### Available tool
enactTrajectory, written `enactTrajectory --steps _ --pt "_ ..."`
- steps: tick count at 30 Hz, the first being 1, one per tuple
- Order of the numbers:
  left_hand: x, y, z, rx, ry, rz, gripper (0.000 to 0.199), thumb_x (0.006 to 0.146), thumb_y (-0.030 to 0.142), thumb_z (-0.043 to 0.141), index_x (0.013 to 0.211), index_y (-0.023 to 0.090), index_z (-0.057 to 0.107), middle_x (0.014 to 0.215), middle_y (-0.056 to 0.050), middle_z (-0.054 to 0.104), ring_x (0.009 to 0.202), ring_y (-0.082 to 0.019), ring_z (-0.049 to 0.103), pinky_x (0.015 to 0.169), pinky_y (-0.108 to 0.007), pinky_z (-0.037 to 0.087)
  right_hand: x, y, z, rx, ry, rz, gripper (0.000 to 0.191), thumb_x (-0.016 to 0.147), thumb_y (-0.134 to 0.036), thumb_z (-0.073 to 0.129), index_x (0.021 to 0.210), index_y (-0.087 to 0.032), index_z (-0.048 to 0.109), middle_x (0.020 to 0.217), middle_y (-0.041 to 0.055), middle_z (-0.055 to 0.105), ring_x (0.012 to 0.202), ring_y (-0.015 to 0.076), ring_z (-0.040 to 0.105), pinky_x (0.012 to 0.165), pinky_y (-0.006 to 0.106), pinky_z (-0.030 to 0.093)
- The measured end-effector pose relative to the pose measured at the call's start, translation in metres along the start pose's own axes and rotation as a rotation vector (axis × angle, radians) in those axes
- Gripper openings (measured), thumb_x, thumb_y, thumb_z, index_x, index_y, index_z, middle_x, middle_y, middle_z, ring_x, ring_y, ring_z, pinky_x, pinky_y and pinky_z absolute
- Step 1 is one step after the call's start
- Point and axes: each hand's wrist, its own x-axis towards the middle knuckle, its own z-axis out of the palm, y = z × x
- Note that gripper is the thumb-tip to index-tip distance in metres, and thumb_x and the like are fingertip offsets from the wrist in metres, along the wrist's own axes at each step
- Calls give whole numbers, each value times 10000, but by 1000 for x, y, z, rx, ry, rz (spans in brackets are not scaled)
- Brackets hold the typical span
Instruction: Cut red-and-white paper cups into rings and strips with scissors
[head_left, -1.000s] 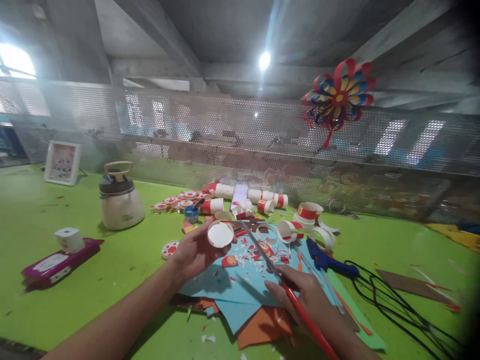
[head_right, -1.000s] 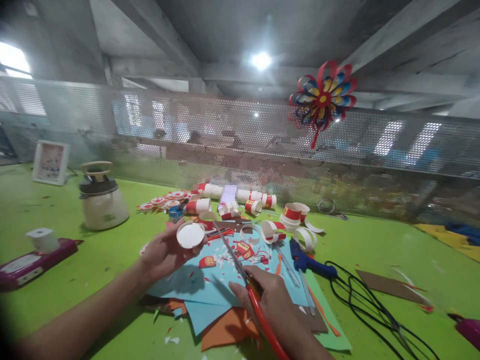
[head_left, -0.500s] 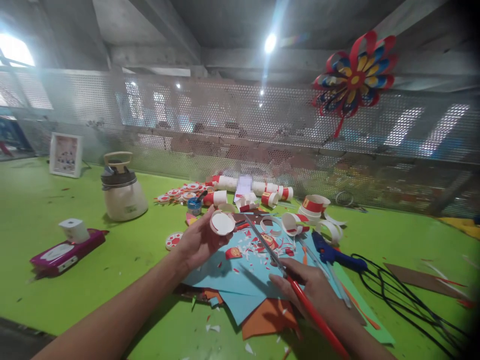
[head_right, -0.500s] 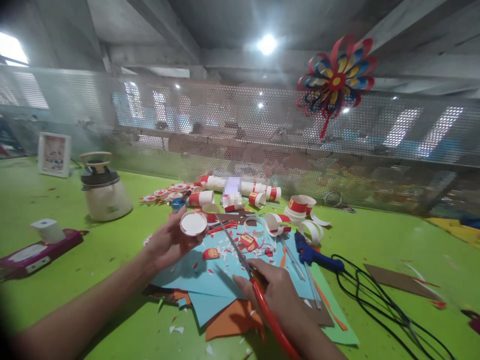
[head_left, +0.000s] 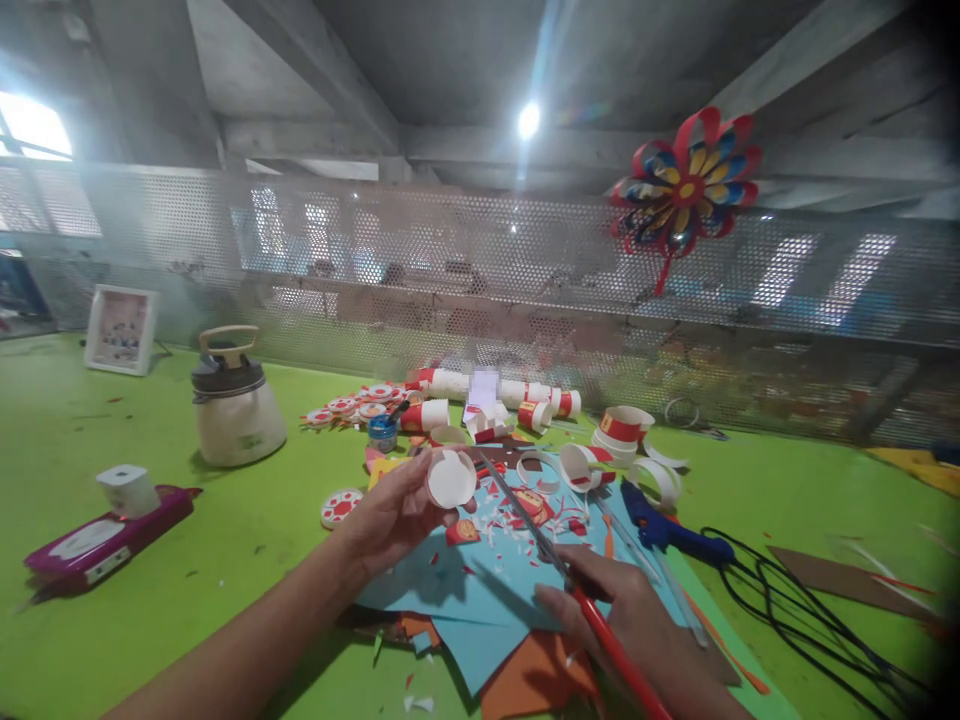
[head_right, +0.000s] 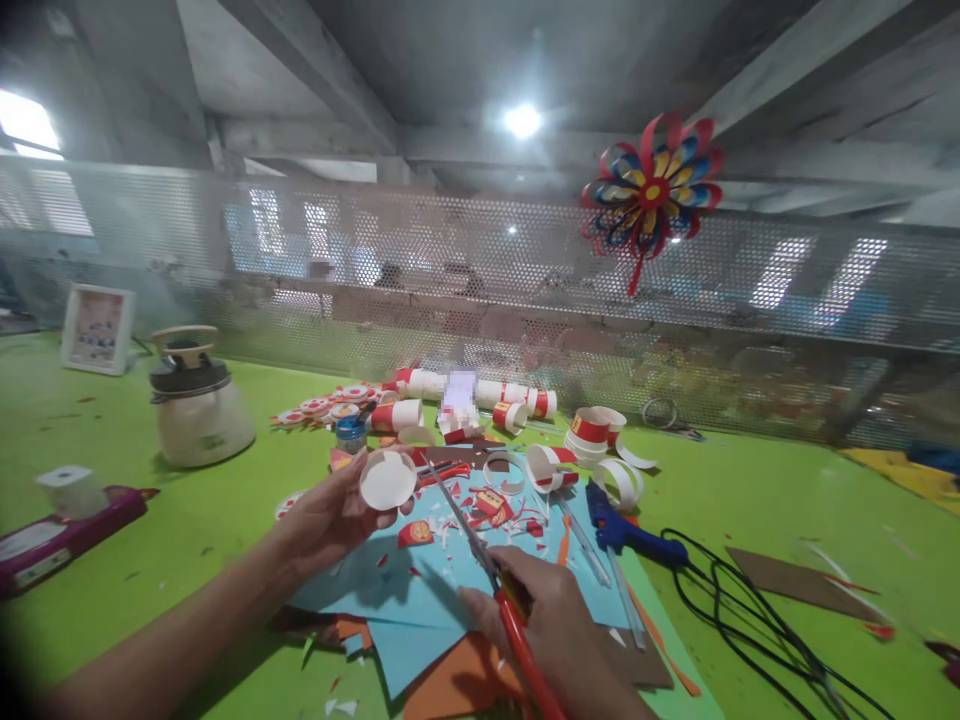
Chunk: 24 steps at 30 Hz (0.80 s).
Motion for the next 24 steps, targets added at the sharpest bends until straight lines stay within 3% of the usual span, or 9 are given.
enactTrajectory --steps 8,14,17,21,24 --pt "-3 0 2 18 -53 -10 440 734 212 752 1148 102 648 1040 -123 678 915 -194 636 803 -262 492 1 7 4 104 77 -58 404 860 -510 490 900 -149 668 647 7 552 586 166 473 538 268 383" --pt "-5 2 4 154 -22 -15 524 635 197 809 1132 160 646 1056 -91 678 1008 -209 612 869 -271 455 -1 4 4 109 73 -41 417 858 -522 511 956 -152 675 652 5 564 556 156 490 508 255 405" --pt "-3 -1 2 379 15 8 529 645 256 797 1136 178 618 1089 -89 666 1005 -201 607 858 -275 459 -2 5 2 82 39 -61 430 870 -529 495 977 -149 664 668 10 579 566 160 514 516 257 428" --pt "1 -5 1 809 39 60 526 733 387 701 1178 145 558 1085 -135 655 980 -237 615 837 -362 496 -1 5 0 62 1 -48 435 878 -545 467 923 -152 648 637 3 557 568 165 516 514 259 428" --pt "3 -6 3 952 61 82 540 741 407 693 1188 137 556 1078 -142 647 933 -245 611 802 -392 499 0 4 -1 49 -1 -41 436 876 -546 460 922 -154 646 696 25 603 634 186 551 554 270 446"
